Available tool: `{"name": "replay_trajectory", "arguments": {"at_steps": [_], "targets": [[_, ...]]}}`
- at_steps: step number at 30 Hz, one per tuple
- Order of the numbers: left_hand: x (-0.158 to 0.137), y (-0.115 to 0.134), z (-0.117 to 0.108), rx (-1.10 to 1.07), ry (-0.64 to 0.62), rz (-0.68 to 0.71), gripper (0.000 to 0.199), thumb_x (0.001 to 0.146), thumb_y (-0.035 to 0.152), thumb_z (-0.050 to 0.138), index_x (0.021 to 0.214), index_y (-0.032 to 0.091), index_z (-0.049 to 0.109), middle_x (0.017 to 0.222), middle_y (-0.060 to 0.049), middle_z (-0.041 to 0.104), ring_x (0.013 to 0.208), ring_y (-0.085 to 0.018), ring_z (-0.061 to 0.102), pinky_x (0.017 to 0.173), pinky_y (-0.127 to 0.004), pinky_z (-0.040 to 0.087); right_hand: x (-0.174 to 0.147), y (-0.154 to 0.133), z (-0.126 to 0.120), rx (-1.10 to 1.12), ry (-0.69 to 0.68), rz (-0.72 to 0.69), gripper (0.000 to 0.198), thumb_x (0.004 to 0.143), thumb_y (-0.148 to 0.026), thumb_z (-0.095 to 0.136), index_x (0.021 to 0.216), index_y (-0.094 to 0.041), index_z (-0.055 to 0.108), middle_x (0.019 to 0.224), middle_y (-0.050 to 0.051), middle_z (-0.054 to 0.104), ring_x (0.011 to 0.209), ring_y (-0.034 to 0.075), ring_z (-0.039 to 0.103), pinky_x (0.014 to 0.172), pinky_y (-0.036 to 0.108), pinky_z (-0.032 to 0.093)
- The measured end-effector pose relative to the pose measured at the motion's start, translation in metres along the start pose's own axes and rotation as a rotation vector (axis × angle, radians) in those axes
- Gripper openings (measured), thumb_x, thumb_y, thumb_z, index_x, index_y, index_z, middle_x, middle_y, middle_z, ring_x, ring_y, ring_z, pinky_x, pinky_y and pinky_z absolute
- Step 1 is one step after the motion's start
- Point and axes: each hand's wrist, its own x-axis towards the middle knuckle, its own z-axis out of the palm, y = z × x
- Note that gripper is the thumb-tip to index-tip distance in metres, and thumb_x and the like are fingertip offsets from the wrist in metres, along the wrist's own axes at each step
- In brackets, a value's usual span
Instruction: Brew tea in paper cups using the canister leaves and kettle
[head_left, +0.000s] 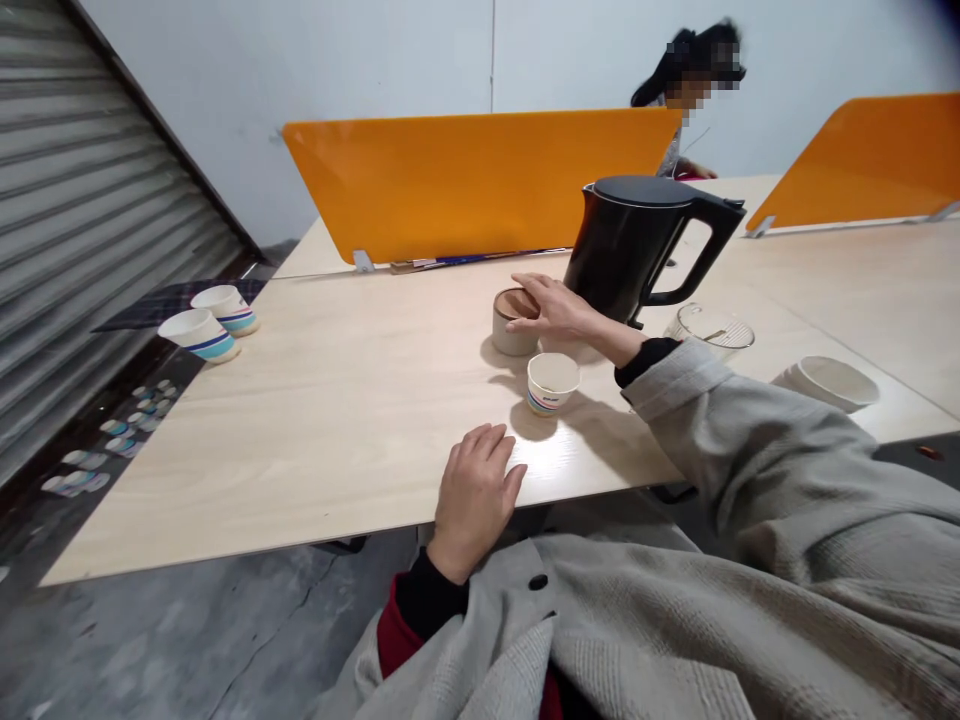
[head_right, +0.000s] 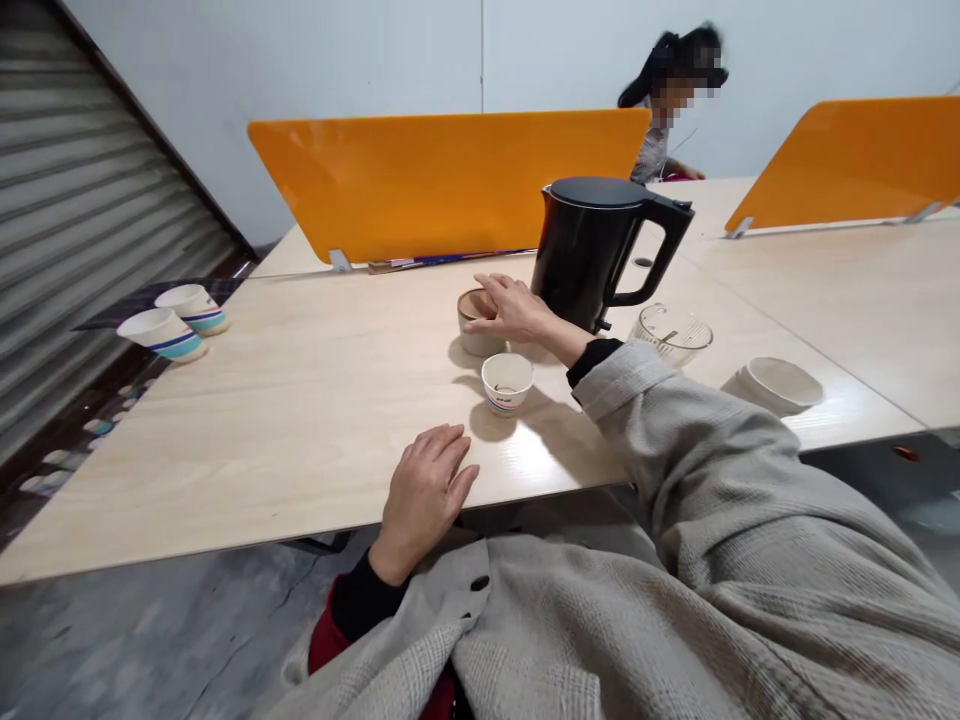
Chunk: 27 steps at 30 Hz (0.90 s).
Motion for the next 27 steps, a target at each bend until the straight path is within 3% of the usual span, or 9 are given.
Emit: {"name": "replay_trajectory", "arguments": {"at_steps": [6,10,14,18,21,24,27], "targets": [[0.002,0.001,-0.002,0.000,-0.004,-0.008,0.026,0.101,0.023,0.072,0.126,0.018,0.070,0.139,-0.012,0.075,0.132,-0.034,0.065,0.108,-0.052,0.058,0.020,-0.002,0.014,0.070,-0.041,0.010,0.084,0.081,-0.064,0.085,0.151,-0.023,0.060,0.129,0.016,0.065,0.110,0.033,0.063,0.102,0.051,0.057],[0.002,0.001,-0.003,0.004,-0.004,-0.010,0.025,0.101,0.023,0.071,0.125,0.019,0.070,0.138,-0.011,0.075,0.132,-0.033,0.066,0.108,-0.051,0.058,0.018,-0.005,-0.001,0.095,0.069,0.053,0.078,0.082,-0.055,0.083,0.150,-0.022,0.061,0.136,0.017,0.063,0.122,0.037,0.062,0.110,0.053,0.053],[0.002,0.000,0.000,-0.003,0.009,-0.004,0.025,0.101,0.023,0.071,0.125,0.019,0.070,0.138,-0.012,0.075,0.131,-0.033,0.066,0.107,-0.052,0.059,0.002,-0.027,-0.046,0.036,0.282,-0.005,0.082,0.085,-0.054,0.082,0.157,-0.024,0.055,0.140,0.015,0.062,0.133,0.039,0.057,0.117,0.060,0.049],[0.000,-0.007,0.002,-0.066,0.107,0.004,0.029,0.101,0.026,0.071,0.130,0.021,0.069,0.134,-0.014,0.076,0.127,-0.033,0.068,0.106,-0.053,0.061,-0.051,-0.073,-0.105,-0.049,0.413,-0.101,0.078,0.091,-0.057,0.078,0.160,-0.034,0.050,0.142,0.010,0.064,0.134,0.035,0.056,0.119,0.061,0.049],[-0.002,-0.011,0.000,-0.171,0.233,0.039,0.033,0.103,0.032,0.070,0.134,0.021,0.068,0.133,-0.014,0.076,0.125,-0.031,0.070,0.107,-0.052,0.062,-0.108,-0.104,-0.128,-0.042,0.398,-0.167,0.076,0.091,-0.064,0.077,0.157,-0.034,0.055,0.143,0.012,0.064,0.133,0.037,0.061,0.116,0.059,0.053],[-0.004,-0.008,-0.003,-0.273,0.328,0.064,0.037,0.104,0.037,0.070,0.139,0.024,0.066,0.133,-0.013,0.076,0.124,-0.029,0.070,0.105,-0.048,0.063,-0.159,-0.119,-0.117,0.004,0.294,-0.225,0.079,0.090,-0.069,0.076,0.156,-0.030,0.057,0.142,0.013,0.065,0.130,0.038,0.066,0.106,0.056,0.060],[-0.006,0.002,-0.003,-0.338,0.302,0.109,0.048,0.102,0.043,0.073,0.145,0.024,0.063,0.133,-0.014,0.076,0.124,-0.029,0.070,0.105,-0.048,0.062,-0.191,-0.118,-0.083,0.010,0.186,-0.177,0.076,0.091,-0.061,0.079,0.155,-0.027,0.056,0.141,0.015,0.066,0.122,0.037,0.070,0.098,0.054,0.063]]}}
